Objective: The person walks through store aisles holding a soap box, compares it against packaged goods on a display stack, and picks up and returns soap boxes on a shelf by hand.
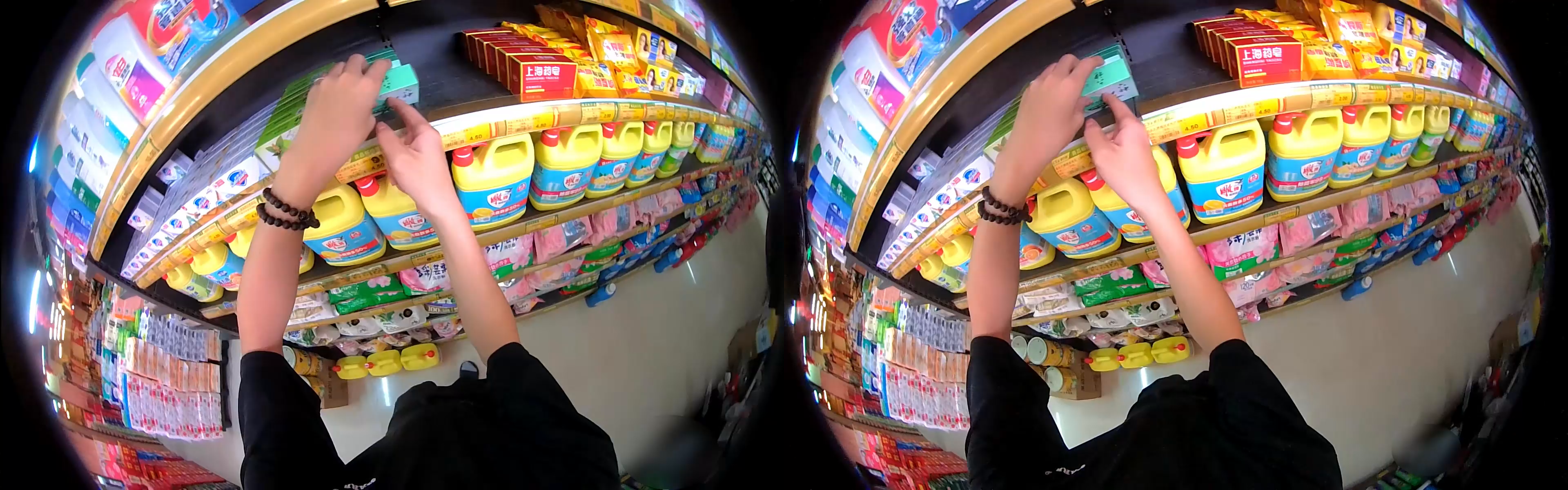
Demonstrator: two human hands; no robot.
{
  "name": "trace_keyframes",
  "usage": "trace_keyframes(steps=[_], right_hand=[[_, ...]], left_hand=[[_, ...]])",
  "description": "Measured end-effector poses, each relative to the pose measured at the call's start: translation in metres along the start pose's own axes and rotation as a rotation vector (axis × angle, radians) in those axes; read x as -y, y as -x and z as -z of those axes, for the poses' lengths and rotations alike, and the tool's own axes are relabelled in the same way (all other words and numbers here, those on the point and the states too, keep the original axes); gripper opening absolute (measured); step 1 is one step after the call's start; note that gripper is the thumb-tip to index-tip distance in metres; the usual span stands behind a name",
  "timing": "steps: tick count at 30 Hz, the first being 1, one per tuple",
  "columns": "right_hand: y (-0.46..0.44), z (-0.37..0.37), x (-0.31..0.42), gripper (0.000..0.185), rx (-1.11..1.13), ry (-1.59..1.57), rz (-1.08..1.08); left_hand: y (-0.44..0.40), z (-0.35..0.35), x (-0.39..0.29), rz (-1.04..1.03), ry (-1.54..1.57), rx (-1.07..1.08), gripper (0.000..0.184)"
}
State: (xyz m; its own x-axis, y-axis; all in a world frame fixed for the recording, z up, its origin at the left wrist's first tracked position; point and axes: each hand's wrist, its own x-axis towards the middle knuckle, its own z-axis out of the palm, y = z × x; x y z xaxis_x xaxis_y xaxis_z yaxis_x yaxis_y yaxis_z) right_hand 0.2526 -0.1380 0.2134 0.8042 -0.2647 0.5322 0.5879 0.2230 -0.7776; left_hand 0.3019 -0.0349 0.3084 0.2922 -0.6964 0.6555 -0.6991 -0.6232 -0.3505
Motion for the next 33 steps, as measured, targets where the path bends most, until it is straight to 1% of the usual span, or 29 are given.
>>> trace_keyframes(steps=[1,2,3,4,5,7,9,10,12,14,15,17,19,22,25,26,29,30,31,32,33], right_hand=[[0.001,0.001,0.001,0.054,-0.006,0.017,0.027],[0.005,0.002,0.005,0.046,-0.021,-0.03,0.002],[0.011,0.003,0.01,0.044,-0.031,-0.082,-0.002],[0.018,0.005,0.014,0.042,-0.045,-0.136,0.0],[0.028,0.008,0.018,0.04,-0.059,-0.19,-0.002],[0.057,0.017,0.024,0.044,-0.019,-0.33,0.022],[0.097,0.031,0.017,0.041,0.029,-0.315,-0.015],[0.116,0.035,0.018,0.04,0.064,-0.123,0.039],[0.154,0.042,0.016,0.039,0.152,0.129,0.074],[0.191,0.052,0.0,0.045,0.295,0.216,-0.054],[0.206,0.054,-0.007,0.05,0.389,0.243,-0.159],[0.234,0.042,-0.01,0.055,0.614,0.449,-0.192],[0.288,0.049,-0.053,0.057,0.64,-0.004,-0.476],[0.338,0.031,-0.065,0.052,0.714,-0.133,-0.726],[0.388,0.01,-0.073,0.043,0.752,-0.313,-1.051],[0.404,-0.008,-0.066,0.039,0.76,-0.293,-1.052],[0.449,-0.039,-0.057,0.043,0.722,-0.31,-1.218],[0.462,-0.04,-0.062,0.043,0.705,-0.292,-1.244],[0.476,-0.042,-0.067,0.044,0.685,-0.272,-1.271],[0.478,-0.059,-0.057,0.042,0.724,-0.3,-1.267],[0.48,-0.069,-0.055,0.042,0.798,-0.331,-1.279]], left_hand=[[0.004,0.005,-0.004,-0.004,0.002,-0.021,0.047],[0.008,0.012,-0.009,-0.007,0.003,-0.042,0.047],[0.012,0.021,-0.014,-0.017,0.0,-0.066,0.046],[0.019,0.034,-0.025,-0.084,-0.031,-0.15,0.051],[0.027,0.049,-0.039,-0.091,-0.027,-0.186,0.049],[0.052,0.078,-0.064,-0.101,-0.008,-0.255,0.041],[0.087,0.105,-0.087,-0.086,0.042,-0.304,0.036],[0.107,0.119,-0.097,-0.071,0.079,-0.322,0.034],[0.152,0.147,-0.116,0.017,0.191,-0.2,0.036],[0.198,0.155,-0.128,0.064,0.341,-0.112,0.036],[0.221,0.157,-0.134,0.097,0.386,-0.053,0.035],[0.265,0.154,-0.139,0.2,0.57,0.041,0.042],[0.316,0.14,-0.157,0.445,0.684,-0.033,0.039],[0.385,0.149,-0.188,0.75,0.663,-0.068,0.033],[0.446,0.172,-0.233,1.025,0.561,-0.061,0.034],[0.463,0.182,-0.247,1.087,0.534,-0.037,0.042],[0.492,0.214,-0.281,1.197,0.346,0.068,0.056],[0.499,0.224,-0.288,1.173,0.302,0.162,0.07],[0.505,0.23,-0.298,1.184,0.246,0.2,0.075],[0.508,0.24,-0.304,1.178,0.16,0.25,0.077],[0.515,0.247,-0.309,1.154,0.135,0.256,0.067]])
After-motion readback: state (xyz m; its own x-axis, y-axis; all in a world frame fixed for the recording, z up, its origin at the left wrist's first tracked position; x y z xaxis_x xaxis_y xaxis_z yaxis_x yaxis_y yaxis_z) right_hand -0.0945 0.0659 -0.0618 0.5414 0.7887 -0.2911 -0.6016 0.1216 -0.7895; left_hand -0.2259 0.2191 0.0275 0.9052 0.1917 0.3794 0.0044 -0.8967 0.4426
